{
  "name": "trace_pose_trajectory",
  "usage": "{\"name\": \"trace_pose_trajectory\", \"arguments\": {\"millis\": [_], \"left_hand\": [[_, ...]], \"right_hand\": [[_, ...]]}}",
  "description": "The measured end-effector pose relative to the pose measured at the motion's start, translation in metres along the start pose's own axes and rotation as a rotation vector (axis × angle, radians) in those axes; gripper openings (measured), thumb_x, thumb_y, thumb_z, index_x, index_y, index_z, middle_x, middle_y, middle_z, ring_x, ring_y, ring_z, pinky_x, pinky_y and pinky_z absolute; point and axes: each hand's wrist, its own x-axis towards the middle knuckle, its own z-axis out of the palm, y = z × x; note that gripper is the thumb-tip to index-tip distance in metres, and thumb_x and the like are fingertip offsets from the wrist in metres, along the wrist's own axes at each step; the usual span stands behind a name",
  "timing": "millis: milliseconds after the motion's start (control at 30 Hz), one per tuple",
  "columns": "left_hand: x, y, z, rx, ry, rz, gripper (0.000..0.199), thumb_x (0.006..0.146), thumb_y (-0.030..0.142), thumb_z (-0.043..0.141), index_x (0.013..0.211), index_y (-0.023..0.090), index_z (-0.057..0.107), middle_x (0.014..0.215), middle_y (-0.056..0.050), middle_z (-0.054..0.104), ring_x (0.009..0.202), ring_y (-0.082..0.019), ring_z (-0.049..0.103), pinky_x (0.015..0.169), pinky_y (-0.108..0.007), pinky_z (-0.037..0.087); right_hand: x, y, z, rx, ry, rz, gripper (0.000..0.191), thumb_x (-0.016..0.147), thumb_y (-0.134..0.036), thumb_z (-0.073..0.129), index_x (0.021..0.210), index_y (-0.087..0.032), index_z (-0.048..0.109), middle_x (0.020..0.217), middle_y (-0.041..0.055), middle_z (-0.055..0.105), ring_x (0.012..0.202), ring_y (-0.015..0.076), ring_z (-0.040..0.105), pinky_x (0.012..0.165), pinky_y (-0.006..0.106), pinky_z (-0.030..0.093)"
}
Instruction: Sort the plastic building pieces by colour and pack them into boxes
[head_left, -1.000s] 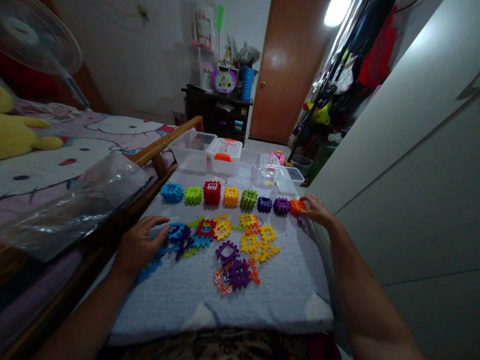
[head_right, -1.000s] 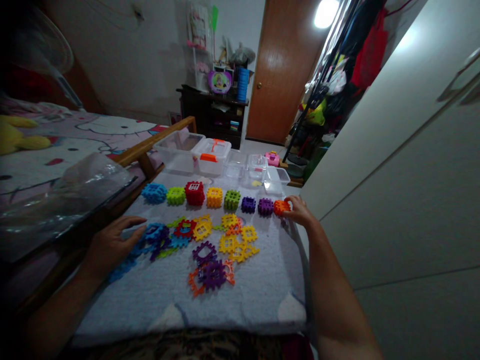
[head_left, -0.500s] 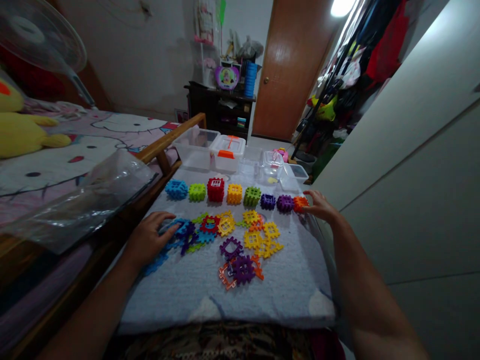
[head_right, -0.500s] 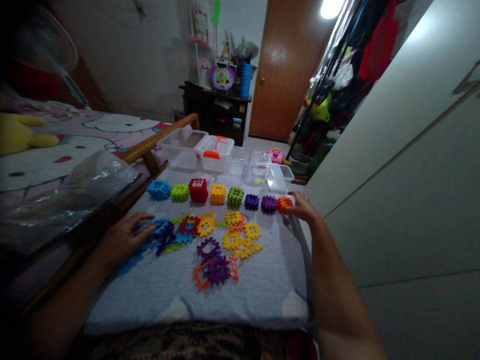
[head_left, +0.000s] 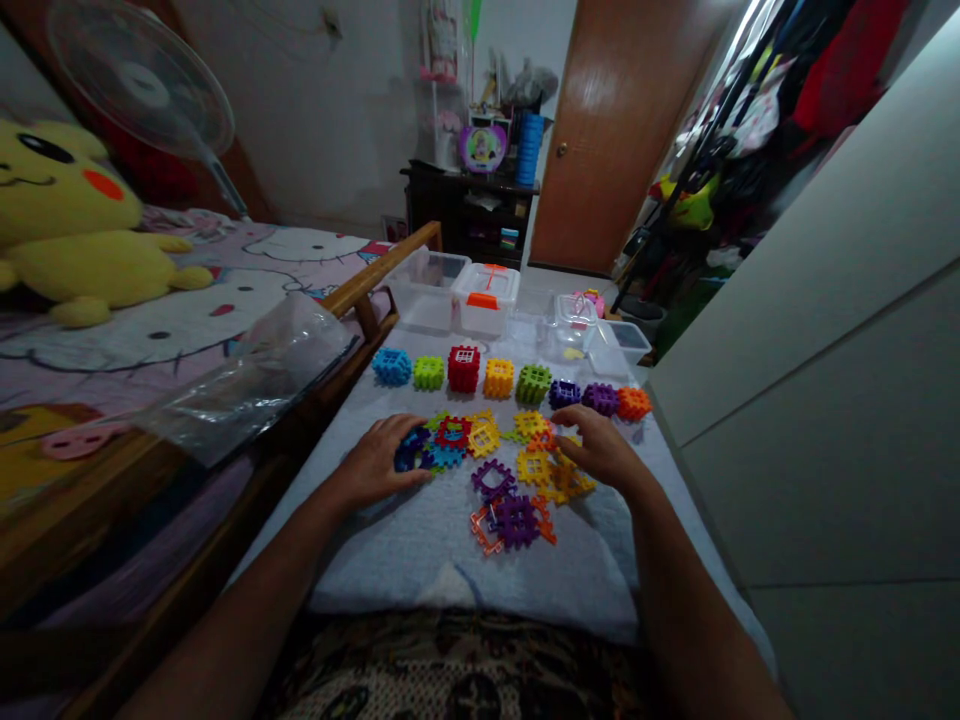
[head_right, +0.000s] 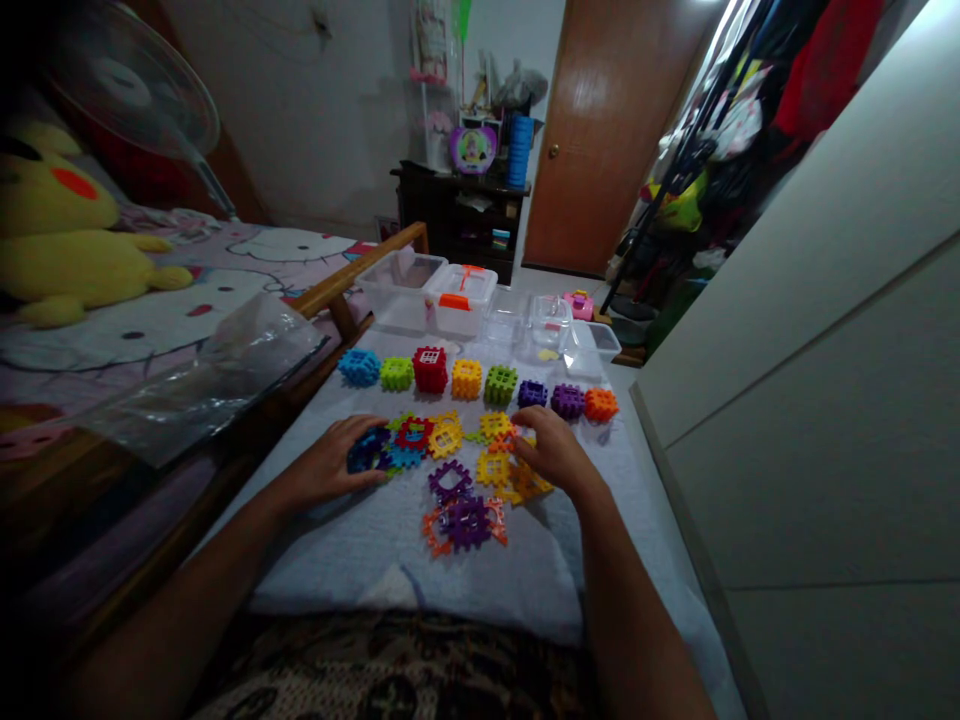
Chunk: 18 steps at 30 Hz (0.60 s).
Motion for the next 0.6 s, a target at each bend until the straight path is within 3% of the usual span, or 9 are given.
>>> {"name": "trace_pose_trajectory", "arguments": {"millis": [100, 200, 467, 600], "left_hand": [[0.001, 0.007, 0.002, -0.031, 0.016, 0.000, 0.063, 0.074, 0.047, 0.072, 0.129, 0.023, 0.054, 0.132, -0.011, 0.059, 0.122, -0.031, 0.056, 0.105, -0.047, 0.045], [0.001, 0.013, 0.002, -0.061, 0.026, -0.021, 0.063, 0.075, 0.043, 0.071, 0.131, 0.022, 0.051, 0.132, -0.012, 0.058, 0.123, -0.030, 0.056, 0.105, -0.048, 0.044], [0.000, 0.020, 0.001, -0.175, 0.156, -0.072, 0.064, 0.072, 0.019, 0.060, 0.135, 0.017, 0.047, 0.129, -0.012, 0.060, 0.117, -0.024, 0.060, 0.105, -0.043, 0.046], [-0.001, 0.015, 0.002, -0.236, 0.210, -0.166, 0.053, 0.075, 0.021, 0.057, 0.127, 0.016, 0.056, 0.119, -0.009, 0.066, 0.107, -0.024, 0.064, 0.098, -0.040, 0.049]], "right_hand": [[0.002, 0.001, 0.024, -0.115, 0.007, -0.054, 0.033, 0.081, -0.024, 0.061, 0.113, -0.019, 0.063, 0.116, 0.0130, 0.064, 0.109, 0.0287, 0.056, 0.095, 0.046, 0.045], [0.001, 0.007, 0.040, -0.168, 0.008, -0.075, 0.036, 0.081, -0.023, 0.061, 0.117, -0.018, 0.062, 0.122, 0.0148, 0.061, 0.113, 0.0308, 0.053, 0.097, 0.048, 0.043], [-0.001, 0.014, 0.042, -0.120, 0.028, -0.072, 0.016, 0.081, -0.018, 0.054, 0.094, -0.019, 0.062, 0.099, 0.0094, 0.061, 0.094, 0.0246, 0.056, 0.085, 0.038, 0.045], [-0.003, 0.013, 0.040, -0.149, 0.054, -0.067, 0.015, 0.074, -0.011, 0.049, 0.081, -0.019, 0.059, 0.086, 0.0073, 0.058, 0.083, 0.0225, 0.054, 0.077, 0.034, 0.043]]}}
